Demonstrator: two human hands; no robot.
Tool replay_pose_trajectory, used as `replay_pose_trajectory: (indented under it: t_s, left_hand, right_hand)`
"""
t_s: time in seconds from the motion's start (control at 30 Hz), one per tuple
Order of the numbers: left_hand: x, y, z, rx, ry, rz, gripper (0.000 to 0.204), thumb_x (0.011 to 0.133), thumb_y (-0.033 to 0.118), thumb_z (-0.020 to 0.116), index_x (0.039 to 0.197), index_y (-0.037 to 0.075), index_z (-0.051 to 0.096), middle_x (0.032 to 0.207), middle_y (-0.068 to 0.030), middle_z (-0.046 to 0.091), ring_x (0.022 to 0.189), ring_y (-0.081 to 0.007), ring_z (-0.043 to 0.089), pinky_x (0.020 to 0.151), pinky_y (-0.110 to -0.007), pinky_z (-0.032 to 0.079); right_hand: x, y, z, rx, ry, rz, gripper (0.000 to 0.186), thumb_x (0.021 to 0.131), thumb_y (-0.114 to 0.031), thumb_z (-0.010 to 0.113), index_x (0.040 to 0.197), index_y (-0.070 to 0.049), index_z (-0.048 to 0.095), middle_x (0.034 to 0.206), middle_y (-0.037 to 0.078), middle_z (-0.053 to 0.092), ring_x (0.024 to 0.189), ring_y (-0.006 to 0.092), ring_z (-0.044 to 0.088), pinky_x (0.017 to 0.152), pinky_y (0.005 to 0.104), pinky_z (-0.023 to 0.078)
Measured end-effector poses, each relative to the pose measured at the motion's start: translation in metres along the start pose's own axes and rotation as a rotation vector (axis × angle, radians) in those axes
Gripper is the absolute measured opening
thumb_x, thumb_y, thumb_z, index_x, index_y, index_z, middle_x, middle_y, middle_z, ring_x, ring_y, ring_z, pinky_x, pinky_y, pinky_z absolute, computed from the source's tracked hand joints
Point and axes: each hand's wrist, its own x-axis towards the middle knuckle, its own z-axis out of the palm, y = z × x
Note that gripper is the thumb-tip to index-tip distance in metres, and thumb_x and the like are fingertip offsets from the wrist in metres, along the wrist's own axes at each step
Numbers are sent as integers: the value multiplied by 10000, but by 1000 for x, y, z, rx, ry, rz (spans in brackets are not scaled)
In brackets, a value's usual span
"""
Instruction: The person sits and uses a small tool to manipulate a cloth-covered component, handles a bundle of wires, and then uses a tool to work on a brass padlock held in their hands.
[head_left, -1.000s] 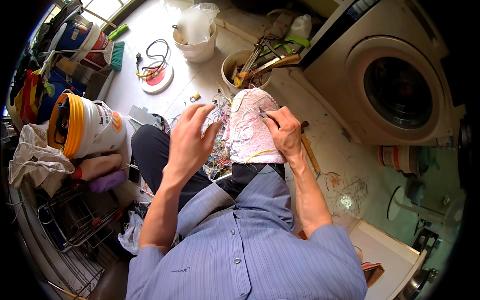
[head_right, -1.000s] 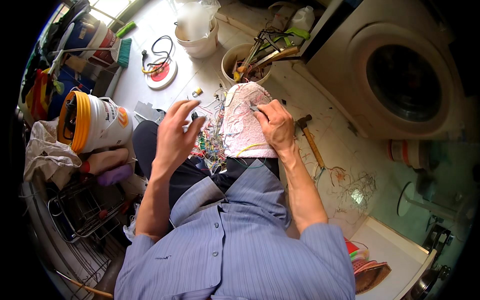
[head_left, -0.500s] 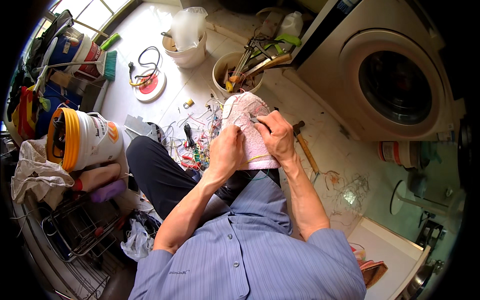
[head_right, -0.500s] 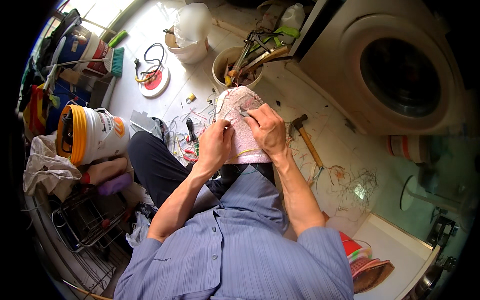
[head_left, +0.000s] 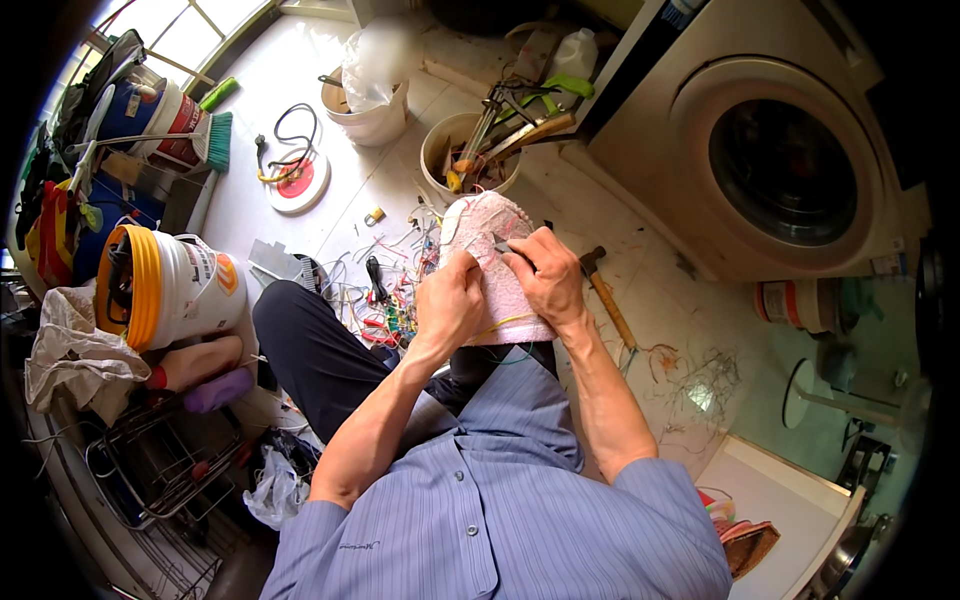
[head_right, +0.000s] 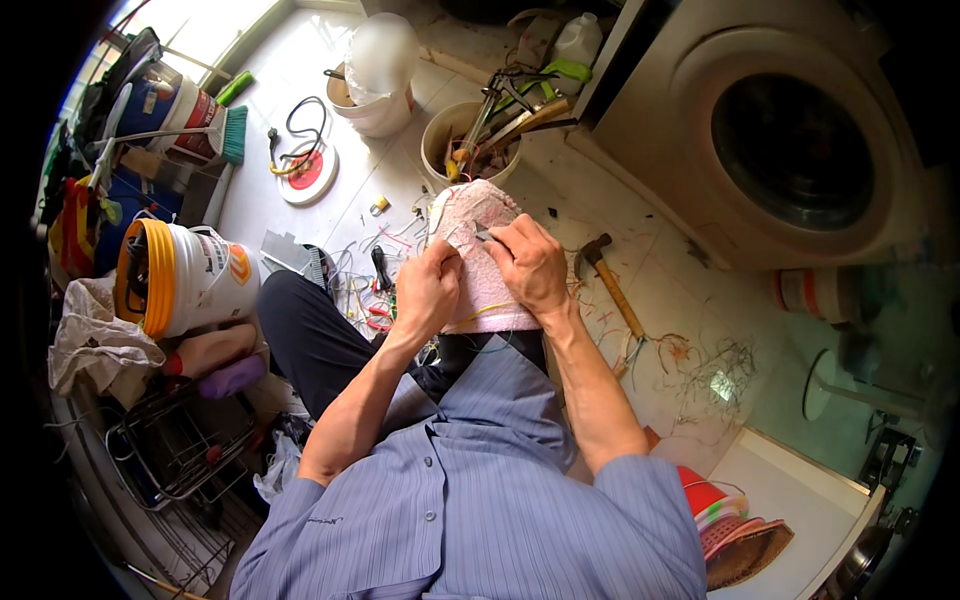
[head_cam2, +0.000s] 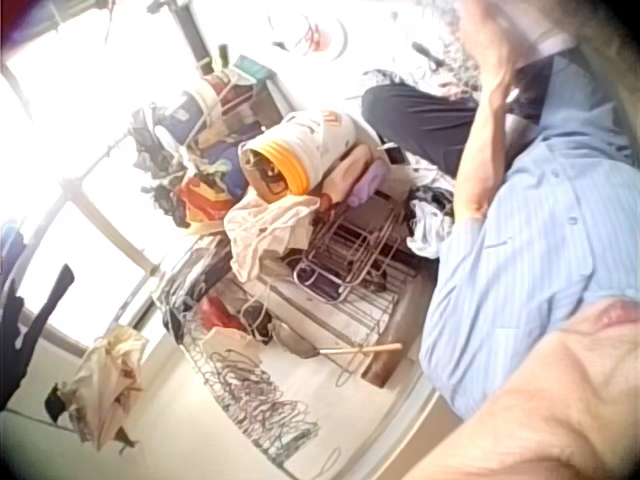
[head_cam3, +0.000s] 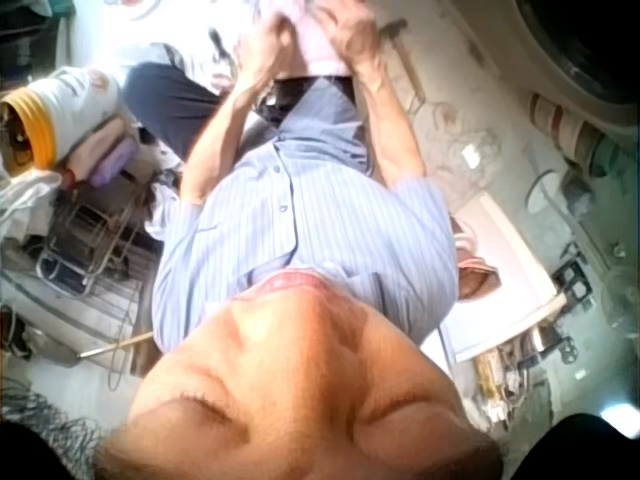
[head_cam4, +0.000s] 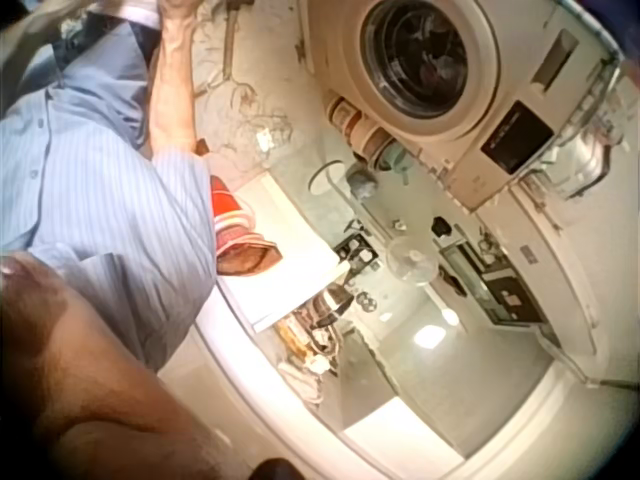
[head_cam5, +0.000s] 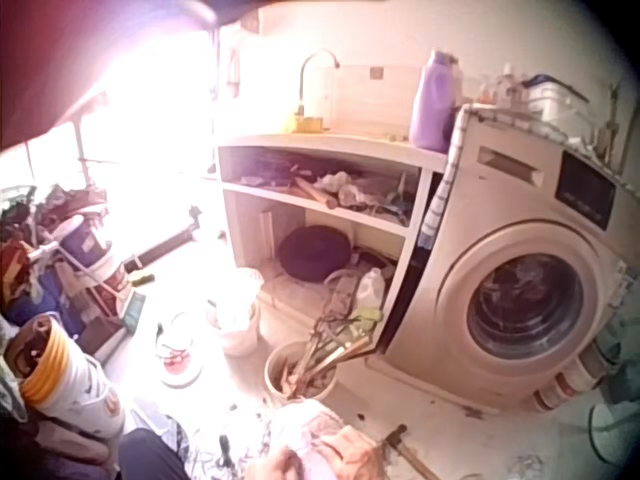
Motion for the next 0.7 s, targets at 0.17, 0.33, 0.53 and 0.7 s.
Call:
replay_pose_trajectory:
  t_s: [0.17, 0.33, 0.53, 0.7]
  left_hand:
    - [-7, -6, 6, -76, 57, -1, 106, 883, 108, 616, 888, 9, 655, 732, -194, 656, 654, -325, 674, 613, -393, 506]
    - [-23, -6, -3, -117, -6, -20, 119, 900, 132, 592, 867, 27, 638, 747, -228, 647, 699, -410, 663, 617, -457, 504]
    - [-34, -17, -5, -153, 65, -80, 116, 903, 92, 614, 880, -18, 642, 658, -140, 603, 598, -148, 561, 586, -324, 465]
    - [-22, -12, 1, -192, 64, -104, 136, 902, 123, 598, 898, -5, 642, 719, -208, 654, 648, -341, 666, 603, -417, 499]
  right_hand:
    - [-2, -4, 2, -16, 6, 24, 158, 774, -115, 786, 906, -67, 713, 848, 81, 629, 788, 302, 641, 697, 390, 523]
    - [-2, -2, 5, -19, 42, 38, 154, 779, -107, 779, 911, -63, 716, 849, 86, 627, 788, 304, 640, 697, 389, 521]
    - [0, 0, 2, 6, 20, 23, 159, 777, -87, 777, 916, -50, 710, 858, 93, 626, 780, 305, 638, 685, 391, 514]
    - [-8, -4, 3, 76, 76, 47, 190, 771, -87, 793, 931, -32, 708, 870, 103, 631, 772, 291, 641, 675, 370, 517]
